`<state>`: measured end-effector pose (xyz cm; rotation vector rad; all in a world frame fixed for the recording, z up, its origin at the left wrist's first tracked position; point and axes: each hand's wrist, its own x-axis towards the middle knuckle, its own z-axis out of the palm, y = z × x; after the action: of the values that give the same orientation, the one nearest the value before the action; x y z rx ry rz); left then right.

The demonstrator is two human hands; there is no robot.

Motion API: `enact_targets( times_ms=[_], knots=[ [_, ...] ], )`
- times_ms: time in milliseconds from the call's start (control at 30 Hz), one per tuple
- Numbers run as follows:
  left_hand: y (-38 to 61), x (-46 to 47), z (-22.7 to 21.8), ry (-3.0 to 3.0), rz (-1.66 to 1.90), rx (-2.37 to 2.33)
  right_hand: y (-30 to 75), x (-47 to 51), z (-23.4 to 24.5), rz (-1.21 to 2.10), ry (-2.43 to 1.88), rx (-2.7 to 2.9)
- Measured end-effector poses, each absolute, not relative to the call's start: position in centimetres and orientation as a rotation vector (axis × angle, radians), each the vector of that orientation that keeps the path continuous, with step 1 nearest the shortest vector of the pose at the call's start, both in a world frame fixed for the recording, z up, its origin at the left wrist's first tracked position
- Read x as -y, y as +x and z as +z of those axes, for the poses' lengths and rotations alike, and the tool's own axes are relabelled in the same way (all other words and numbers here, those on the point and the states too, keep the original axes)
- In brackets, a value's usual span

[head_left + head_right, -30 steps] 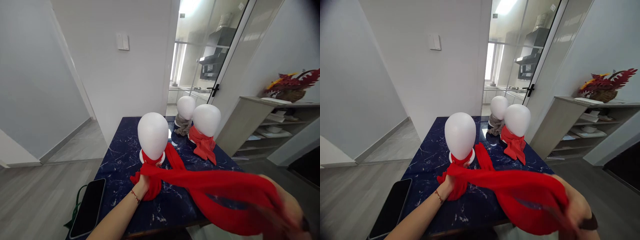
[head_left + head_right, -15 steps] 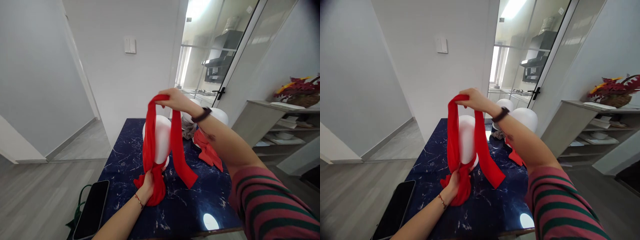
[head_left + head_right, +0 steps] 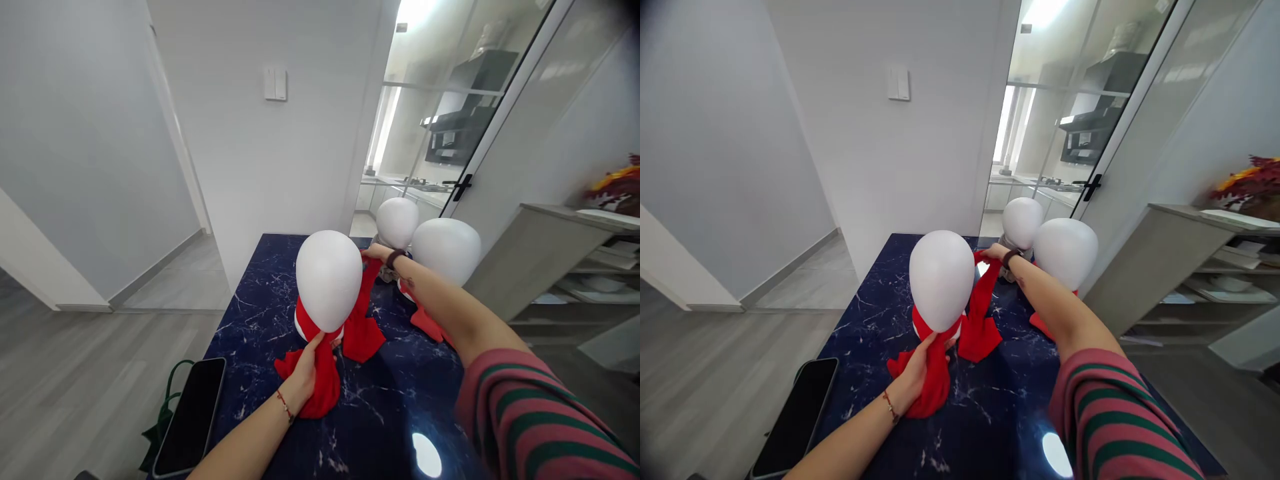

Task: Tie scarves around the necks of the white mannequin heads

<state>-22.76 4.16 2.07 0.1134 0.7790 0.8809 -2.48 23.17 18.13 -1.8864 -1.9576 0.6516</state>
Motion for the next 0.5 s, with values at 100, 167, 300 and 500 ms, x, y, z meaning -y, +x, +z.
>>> enact_targets(
  times_ms=[100, 167, 300, 500],
  knots=[
    [-22.7, -4.5, 1.7, 0.130, 0.883, -0.786, 1.0, -21.0, 16.1, 0.829, -1.876, 1.843],
    [-22.7, -4.7, 1.5, 0.148, 0.900, -0.781, 3.4, -19.2, 15.0, 1.040, -1.798, 1.708],
    [-22.6, -4.9, 1.5, 0.170, 0.910, -0.767, 7.0, -13.2, 13.2, 1.715, -1.470, 1.419],
    [-22.7, -4.9, 1.3, 0.210, 0.882, -0.712, 3.4, -0.4, 11.5, 2.093, -1.093, 1.678]
  ],
)
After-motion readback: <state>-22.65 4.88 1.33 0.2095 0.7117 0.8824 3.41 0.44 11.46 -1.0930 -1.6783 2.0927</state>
